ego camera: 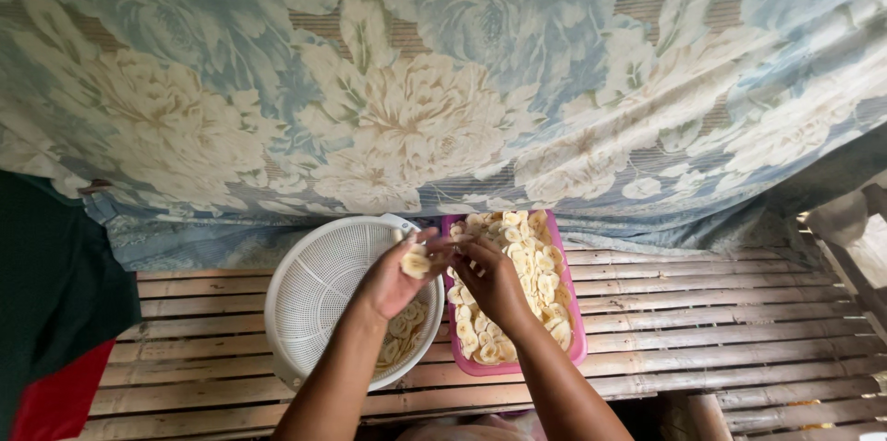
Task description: The person sorts dried banana slices by hand, moving them from a white colander into a pink tray.
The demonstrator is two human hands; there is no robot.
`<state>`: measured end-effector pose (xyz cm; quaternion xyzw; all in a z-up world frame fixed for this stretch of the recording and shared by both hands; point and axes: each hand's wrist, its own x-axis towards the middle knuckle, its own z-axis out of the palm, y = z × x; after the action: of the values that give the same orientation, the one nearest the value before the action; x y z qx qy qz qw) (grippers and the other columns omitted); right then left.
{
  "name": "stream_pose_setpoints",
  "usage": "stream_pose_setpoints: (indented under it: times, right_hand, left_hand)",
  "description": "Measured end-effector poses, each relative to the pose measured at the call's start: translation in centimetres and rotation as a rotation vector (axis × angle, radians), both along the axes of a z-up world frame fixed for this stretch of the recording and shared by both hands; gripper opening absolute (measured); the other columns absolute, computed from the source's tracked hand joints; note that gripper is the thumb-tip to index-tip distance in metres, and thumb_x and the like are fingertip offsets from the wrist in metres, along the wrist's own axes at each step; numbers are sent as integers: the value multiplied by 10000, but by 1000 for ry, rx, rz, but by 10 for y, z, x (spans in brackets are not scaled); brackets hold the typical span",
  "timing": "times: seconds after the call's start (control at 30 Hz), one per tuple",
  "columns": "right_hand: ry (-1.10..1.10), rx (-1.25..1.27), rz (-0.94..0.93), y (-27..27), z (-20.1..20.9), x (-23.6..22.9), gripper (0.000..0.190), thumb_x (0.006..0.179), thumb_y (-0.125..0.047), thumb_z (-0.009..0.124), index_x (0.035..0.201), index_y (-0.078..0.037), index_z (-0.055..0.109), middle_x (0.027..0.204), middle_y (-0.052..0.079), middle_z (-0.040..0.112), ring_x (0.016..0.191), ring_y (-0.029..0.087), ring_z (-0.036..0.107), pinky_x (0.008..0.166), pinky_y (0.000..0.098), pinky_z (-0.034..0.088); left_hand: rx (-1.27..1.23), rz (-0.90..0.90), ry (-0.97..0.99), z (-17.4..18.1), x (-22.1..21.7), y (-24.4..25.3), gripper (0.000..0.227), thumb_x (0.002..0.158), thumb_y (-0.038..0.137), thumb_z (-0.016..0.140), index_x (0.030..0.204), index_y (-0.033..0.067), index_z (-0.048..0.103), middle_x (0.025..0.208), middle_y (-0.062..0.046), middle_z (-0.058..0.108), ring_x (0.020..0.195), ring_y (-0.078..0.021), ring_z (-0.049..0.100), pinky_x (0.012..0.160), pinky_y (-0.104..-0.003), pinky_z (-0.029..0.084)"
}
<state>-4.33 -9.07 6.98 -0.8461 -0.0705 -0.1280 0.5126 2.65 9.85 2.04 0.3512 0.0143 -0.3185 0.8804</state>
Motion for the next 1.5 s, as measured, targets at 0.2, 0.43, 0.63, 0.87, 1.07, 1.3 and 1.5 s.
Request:
stream_pose_setpoints:
  times: [0.2, 0.43, 0.63, 0.87, 1.07, 1.3, 1.5]
  right_hand:
    - [-94, -77, -24, -15, 15, -13, 312, 832, -35, 782, 1142, -49, 749, 1034, 85, 685, 807, 191, 677, 684, 301, 562]
    - [2, -23, -70, -17, -8, -12, 238, 835, -57, 813, 1058, -29, 737, 906, 63, 698, 726, 180, 615, 667, 311, 520]
    - [89, 238, -145, -44, -40, -7, 143, 917, -89, 729, 1031, -3, 725, 855, 24, 745, 766, 73, 661, 692, 231, 540]
    - [158, 389, -215, -73, -52, -22, 202, 971, -147, 702, 1047, 38, 728, 868, 41, 747, 785, 101, 661, 722, 240, 532]
    - [206, 206, -238, -80, -54, -42, 207, 932, -156, 742, 1062, -5, 796, 977, 65, 778, 877, 141, 719, 775, 264, 573]
    - [-2, -38, -250, -50, -27, -34, 355, 796, -106, 824, 1131, -20, 742, 1025, 81, 667, 904, 171, 656, 672, 293, 552]
    - [54, 52, -194, -76, -45, -37, 143, 898, -113, 792, 1016, -34, 776, 1004, 51, 720, 889, 139, 696, 749, 267, 589]
  left_hand:
    - [-332, -153, 39, -18, 0, -57, 465, 1067, 214, 482, 1447, -50, 530, 1280, -163, 683, 1044, -215, 675, 878, -332, 570]
    - [-224, -94, -52, -18, 0, -59, 477, 1037, 202, 447, 1463, -4, 508, 1386, -192, 643, 1033, -230, 667, 836, -324, 553]
    - [-225, -112, -35, -1, -11, -54, 446, 1007, 144, 418, 1414, -22, 493, 1387, -199, 633, 1230, -308, 638, 1031, -452, 546]
    - [-141, -123, -95, -1, -23, -68, 409, 982, 43, 469, 1375, -31, 557, 1374, -218, 622, 1234, -328, 637, 1046, -494, 533]
    - [0, -15, -104, -18, -9, -67, 349, 970, 49, 570, 1315, 0, 595, 1356, -212, 664, 1238, -304, 671, 1057, -446, 550]
    - [110, -68, -150, -24, -26, -79, 337, 994, 89, 646, 1324, 18, 630, 1266, -178, 667, 1057, -273, 670, 967, -492, 540]
    - [-46, -191, -37, -14, -20, -70, 509, 1048, 360, 462, 1398, 1, 552, 1249, -218, 690, 1103, -298, 694, 977, -466, 569]
